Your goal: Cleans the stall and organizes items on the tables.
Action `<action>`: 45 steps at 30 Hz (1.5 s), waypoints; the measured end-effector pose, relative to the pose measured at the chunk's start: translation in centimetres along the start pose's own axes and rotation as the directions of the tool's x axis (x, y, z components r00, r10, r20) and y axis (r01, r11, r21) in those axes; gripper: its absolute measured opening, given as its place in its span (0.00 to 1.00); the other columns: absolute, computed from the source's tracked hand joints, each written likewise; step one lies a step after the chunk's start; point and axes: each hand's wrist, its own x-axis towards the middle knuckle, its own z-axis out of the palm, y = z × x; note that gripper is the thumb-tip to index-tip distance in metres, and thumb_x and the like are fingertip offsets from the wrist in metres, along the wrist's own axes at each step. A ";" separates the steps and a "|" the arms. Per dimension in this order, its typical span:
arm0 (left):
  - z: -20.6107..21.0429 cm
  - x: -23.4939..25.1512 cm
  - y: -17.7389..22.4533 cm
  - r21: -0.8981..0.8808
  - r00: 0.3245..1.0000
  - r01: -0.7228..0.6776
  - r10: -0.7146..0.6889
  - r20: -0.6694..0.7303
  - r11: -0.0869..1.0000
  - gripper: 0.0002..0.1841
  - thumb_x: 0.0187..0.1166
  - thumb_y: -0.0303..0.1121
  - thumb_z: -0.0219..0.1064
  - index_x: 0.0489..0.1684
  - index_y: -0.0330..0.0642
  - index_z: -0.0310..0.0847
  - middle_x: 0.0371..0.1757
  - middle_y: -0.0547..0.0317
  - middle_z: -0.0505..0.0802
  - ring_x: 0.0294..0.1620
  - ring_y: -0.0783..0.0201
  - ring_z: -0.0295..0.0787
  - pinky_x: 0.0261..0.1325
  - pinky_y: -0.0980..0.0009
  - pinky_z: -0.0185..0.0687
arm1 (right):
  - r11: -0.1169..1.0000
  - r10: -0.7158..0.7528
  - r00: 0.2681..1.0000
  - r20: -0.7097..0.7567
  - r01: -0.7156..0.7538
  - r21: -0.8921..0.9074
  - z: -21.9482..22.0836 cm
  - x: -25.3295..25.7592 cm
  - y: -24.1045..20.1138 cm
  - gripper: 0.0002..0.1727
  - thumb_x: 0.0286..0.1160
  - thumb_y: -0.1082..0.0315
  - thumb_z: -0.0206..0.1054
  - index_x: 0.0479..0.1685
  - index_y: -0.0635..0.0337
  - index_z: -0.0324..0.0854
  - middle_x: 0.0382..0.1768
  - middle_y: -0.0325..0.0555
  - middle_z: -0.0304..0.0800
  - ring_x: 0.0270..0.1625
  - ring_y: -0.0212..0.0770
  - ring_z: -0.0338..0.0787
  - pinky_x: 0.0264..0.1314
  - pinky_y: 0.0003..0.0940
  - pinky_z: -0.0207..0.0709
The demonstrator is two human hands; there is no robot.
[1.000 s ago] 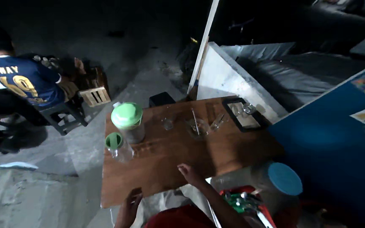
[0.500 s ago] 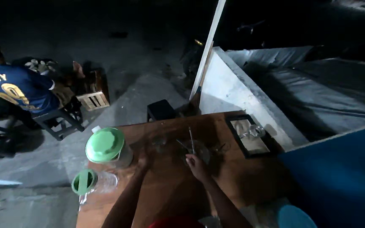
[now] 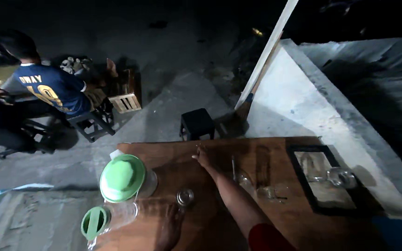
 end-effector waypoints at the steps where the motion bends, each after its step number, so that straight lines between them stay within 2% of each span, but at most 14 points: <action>1: 0.0 -0.5 -1.0 -0.043 1.000 0.023 -0.022 0.004 0.999 0.23 0.87 0.44 0.64 0.72 0.38 0.78 0.69 0.42 0.84 0.60 0.54 0.89 0.62 0.56 0.89 | 0.998 0.008 1.000 -0.017 -0.007 0.059 0.3 0.2 0.2 0.31 0.76 0.57 0.75 0.74 0.67 0.76 0.73 0.65 0.80 0.76 0.58 0.80 0.81 0.53 0.71; 2: -0.1 -0.9 -1.8 -0.078 0.999 0.041 -0.041 0.003 0.996 0.22 0.87 0.44 0.64 0.71 0.38 0.78 0.66 0.43 0.85 0.57 0.55 0.90 0.59 0.56 0.91 | 0.998 0.014 0.999 -0.042 -0.012 0.060 0.4 0.3 0.3 0.33 0.73 0.57 0.77 0.76 0.63 0.75 0.73 0.65 0.80 0.76 0.59 0.80 0.80 0.53 0.72; 4: -0.3 -1.2 -2.8 -0.103 0.998 0.067 -0.068 -0.003 0.992 0.23 0.87 0.45 0.63 0.71 0.39 0.78 0.65 0.45 0.87 0.56 0.56 0.91 0.58 0.55 0.92 | 0.996 0.037 0.998 -0.053 -0.041 -0.074 -0.1 0.5 0.2 0.51 0.70 0.48 0.78 0.95 0.42 0.54 0.87 0.67 0.62 0.88 0.65 0.66 0.87 0.58 0.63; 6: -0.3 -1.3 -3.0 -0.088 0.998 0.055 -0.055 -0.001 0.995 0.23 0.88 0.46 0.61 0.72 0.39 0.79 0.68 0.45 0.86 0.58 0.57 0.91 0.59 0.56 0.92 | 0.988 0.047 0.995 -0.087 -0.059 -0.142 -0.2 1.0 0.4 0.63 0.63 0.44 0.81 0.99 0.37 0.39 0.90 0.70 0.55 0.90 0.69 0.61 0.87 0.62 0.62; 10: -0.2 -0.8 -3.3 -0.076 1.000 0.017 -0.017 0.009 0.997 0.24 0.88 0.48 0.61 0.71 0.40 0.82 0.75 0.45 0.82 0.62 0.57 0.89 0.62 0.57 0.91 | 0.992 0.014 0.992 -0.129 -0.030 -0.119 -0.2 1.2 0.6 0.54 0.58 0.45 0.84 0.88 0.58 0.63 0.82 0.67 0.70 0.86 0.65 0.68 0.87 0.60 0.62; 14: 0.2 -0.9 -3.3 -0.079 1.000 0.014 -0.013 0.014 0.997 0.22 0.88 0.48 0.61 0.67 0.41 0.84 0.73 0.47 0.83 0.60 0.58 0.90 0.59 0.59 0.92 | 0.980 0.036 0.996 -0.085 -0.052 -0.194 -1.0 1.4 0.2 0.45 0.55 0.40 0.84 0.73 0.58 0.80 0.84 0.66 0.67 0.90 0.64 0.61 0.88 0.61 0.59; 17: 0.2 -0.9 -3.1 -0.073 1.000 -0.010 0.011 0.012 0.997 0.21 0.88 0.47 0.62 0.65 0.41 0.86 0.72 0.48 0.84 0.58 0.60 0.90 0.58 0.61 0.92 | 0.954 0.124 0.984 -0.125 -0.153 -0.259 -1.2 1.8 -0.6 0.72 0.45 0.37 0.87 0.98 0.38 0.43 0.91 0.73 0.43 0.90 0.74 0.53 0.86 0.69 0.57; 19: 0.1 -1.0 -3.1 -0.058 1.000 -0.008 0.009 0.021 0.998 0.22 0.88 0.48 0.61 0.65 0.41 0.86 0.72 0.47 0.83 0.59 0.59 0.90 0.59 0.60 0.91 | 0.946 0.135 0.977 -0.165 -0.176 -0.271 -0.9 1.4 -1.0 0.77 0.45 0.38 0.88 0.99 0.47 0.35 0.92 0.76 0.39 0.91 0.76 0.50 0.87 0.71 0.52; 22: 0.1 -0.9 -3.0 -0.020 0.999 0.025 -0.024 0.031 0.999 0.23 0.87 0.50 0.61 0.64 0.41 0.86 0.73 0.46 0.83 0.61 0.57 0.89 0.62 0.58 0.90 | 0.969 0.101 0.986 -0.131 -0.127 -0.213 -0.2 -1.4 -1.5 0.67 0.59 0.46 0.84 0.96 0.63 0.42 0.92 0.72 0.45 0.92 0.71 0.52 0.89 0.63 0.56; 26: -0.1 -0.5 -2.8 -0.031 0.991 0.069 -0.065 0.119 0.997 0.25 0.86 0.54 0.61 0.66 0.42 0.85 0.65 0.51 0.88 0.56 0.59 0.92 0.61 0.57 0.91 | 1.000 0.004 0.993 -0.122 -0.006 -0.018 -0.3 -9.3 -2.6 0.42 0.78 0.41 0.68 0.90 0.52 0.65 0.88 0.56 0.66 0.88 0.55 0.68 0.90 0.52 0.62; 30: 0.8 -0.3 -1.8 -0.034 0.960 0.147 -0.134 0.244 0.989 0.28 0.86 0.57 0.61 0.70 0.43 0.80 0.59 0.53 0.92 0.56 0.60 0.92 0.63 0.56 0.89 | 0.965 -0.158 0.902 -0.402 0.226 0.130 1.8 -19.8 0.9 0.20 0.80 0.48 0.69 0.62 0.47 0.91 0.58 0.45 0.93 0.57 0.37 0.92 0.65 0.34 0.86; 34: 2.5 -0.9 -0.5 0.028 0.961 0.097 -0.101 0.258 0.995 0.29 0.90 0.54 0.55 0.78 0.40 0.74 0.66 0.46 0.89 0.60 0.55 0.91 0.65 0.52 0.88 | 0.955 -0.096 0.881 -0.463 0.213 0.207 3.8 -28.7 5.5 0.15 0.79 0.53 0.71 0.54 0.50 0.94 0.45 0.43 0.94 0.39 0.31 0.90 0.47 0.26 0.88; 41: 6.3 -2.1 -0.5 -0.088 0.969 -0.026 0.047 0.244 0.996 0.30 0.92 0.41 0.56 0.88 0.33 0.55 0.75 0.36 0.79 0.64 0.52 0.87 0.59 0.50 0.90 | 0.944 0.290 0.888 -0.357 -0.204 0.258 2.1 -39.3 13.7 0.27 0.82 0.36 0.62 0.59 0.44 0.93 0.77 0.44 0.82 0.76 0.44 0.83 0.79 0.48 0.76; 45: 6.7 -4.7 -0.6 -0.148 0.950 -0.102 0.140 0.280 0.984 0.41 0.84 0.30 0.66 0.92 0.38 0.38 0.78 0.34 0.72 0.64 0.54 0.86 0.52 0.55 0.92 | 0.876 0.463 0.734 -0.497 -0.292 0.384 1.3 -44.3 14.5 0.24 0.87 0.44 0.60 0.61 0.52 0.89 0.66 0.48 0.88 0.67 0.47 0.88 0.74 0.49 0.80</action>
